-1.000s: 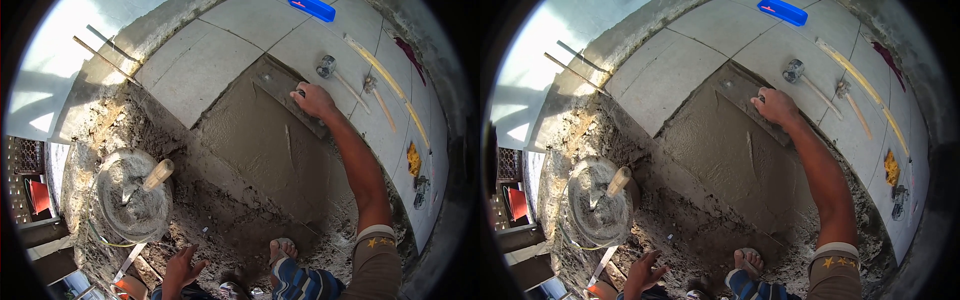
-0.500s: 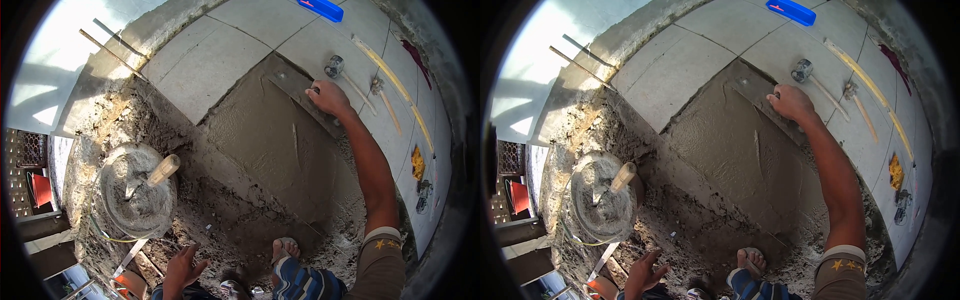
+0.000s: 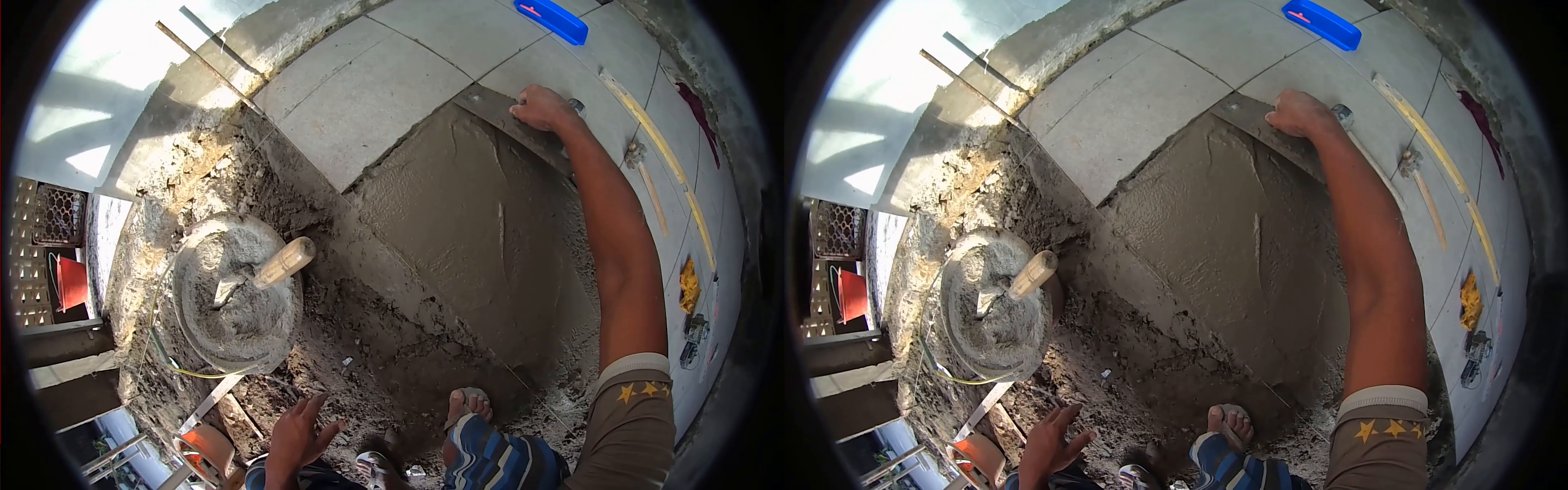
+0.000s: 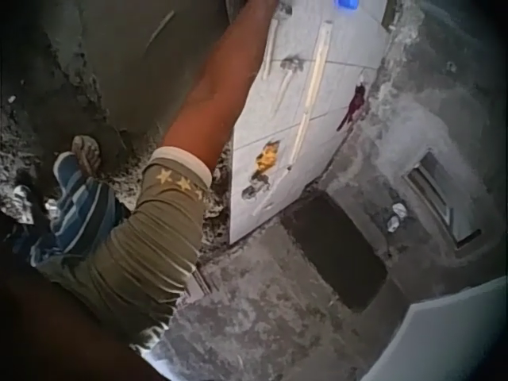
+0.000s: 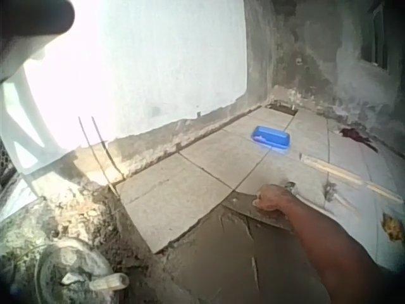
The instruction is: Apply and level wet cement on a floor surface using a trowel.
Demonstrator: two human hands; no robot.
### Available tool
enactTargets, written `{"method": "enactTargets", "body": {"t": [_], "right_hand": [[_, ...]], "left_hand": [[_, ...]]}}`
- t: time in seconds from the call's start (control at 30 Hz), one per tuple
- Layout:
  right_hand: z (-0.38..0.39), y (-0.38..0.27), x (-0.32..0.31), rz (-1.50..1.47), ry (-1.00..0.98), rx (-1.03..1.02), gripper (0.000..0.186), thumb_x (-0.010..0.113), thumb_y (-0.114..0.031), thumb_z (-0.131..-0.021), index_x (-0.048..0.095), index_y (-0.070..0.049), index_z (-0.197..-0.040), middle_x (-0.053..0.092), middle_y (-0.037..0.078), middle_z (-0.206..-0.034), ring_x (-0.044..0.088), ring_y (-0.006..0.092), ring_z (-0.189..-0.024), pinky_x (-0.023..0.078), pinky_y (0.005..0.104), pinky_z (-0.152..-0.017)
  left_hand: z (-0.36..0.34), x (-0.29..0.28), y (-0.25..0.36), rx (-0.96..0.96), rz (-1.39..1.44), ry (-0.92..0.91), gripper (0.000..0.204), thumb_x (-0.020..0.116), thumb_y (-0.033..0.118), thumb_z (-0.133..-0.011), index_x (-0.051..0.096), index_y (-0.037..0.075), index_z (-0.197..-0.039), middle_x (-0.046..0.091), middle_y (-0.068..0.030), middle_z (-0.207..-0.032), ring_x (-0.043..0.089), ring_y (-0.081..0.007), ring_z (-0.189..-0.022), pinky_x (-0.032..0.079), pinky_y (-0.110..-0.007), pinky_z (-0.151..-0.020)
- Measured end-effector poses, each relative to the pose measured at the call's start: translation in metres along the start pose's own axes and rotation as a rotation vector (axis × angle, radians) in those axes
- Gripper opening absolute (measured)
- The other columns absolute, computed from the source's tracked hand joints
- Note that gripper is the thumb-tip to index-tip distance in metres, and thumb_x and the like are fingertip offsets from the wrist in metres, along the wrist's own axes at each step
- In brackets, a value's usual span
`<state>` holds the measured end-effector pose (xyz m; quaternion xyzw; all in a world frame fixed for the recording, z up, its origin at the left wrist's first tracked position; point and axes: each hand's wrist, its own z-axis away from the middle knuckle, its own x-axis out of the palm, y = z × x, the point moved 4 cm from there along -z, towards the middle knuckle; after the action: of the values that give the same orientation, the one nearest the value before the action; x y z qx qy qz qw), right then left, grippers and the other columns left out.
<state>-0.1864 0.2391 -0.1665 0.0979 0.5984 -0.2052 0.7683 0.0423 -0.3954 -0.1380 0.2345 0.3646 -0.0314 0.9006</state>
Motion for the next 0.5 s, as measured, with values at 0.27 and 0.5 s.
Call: {"method": "enactTargets", "body": {"t": [0.27,0.5], "right_hand": [[-0.010,-0.011,-0.006,-0.031,-0.011,-0.080,0.042,0.074,-0.037,-0.087,0.075,0.004,-0.096,0.073,0.024,-0.088,0.071,0.0340,-0.083,0.053,0.0455,-0.078],[0.019,-0.052,0.010,-0.025,-0.124,-0.160,0.042,0.071,-0.036,-0.088,0.074,0.005,-0.097,0.072,0.026,-0.093,0.070,0.0372,-0.087,0.053,0.0469,-0.081]], "left_hand": [[0.010,-0.007,0.000,-0.019,0.036,0.032,0.065,0.072,0.050,-0.092,0.058,0.008,-0.138,0.068,-0.0204,-0.112,0.068,-0.0433,-0.098,0.056,-0.050,-0.082],[0.018,0.000,-0.004,0.003,0.022,0.022,0.064,0.073,0.050,-0.091,0.058,0.008,-0.138,0.068,-0.0192,-0.106,0.069,-0.0422,-0.095,0.056,-0.049,-0.080]]}}
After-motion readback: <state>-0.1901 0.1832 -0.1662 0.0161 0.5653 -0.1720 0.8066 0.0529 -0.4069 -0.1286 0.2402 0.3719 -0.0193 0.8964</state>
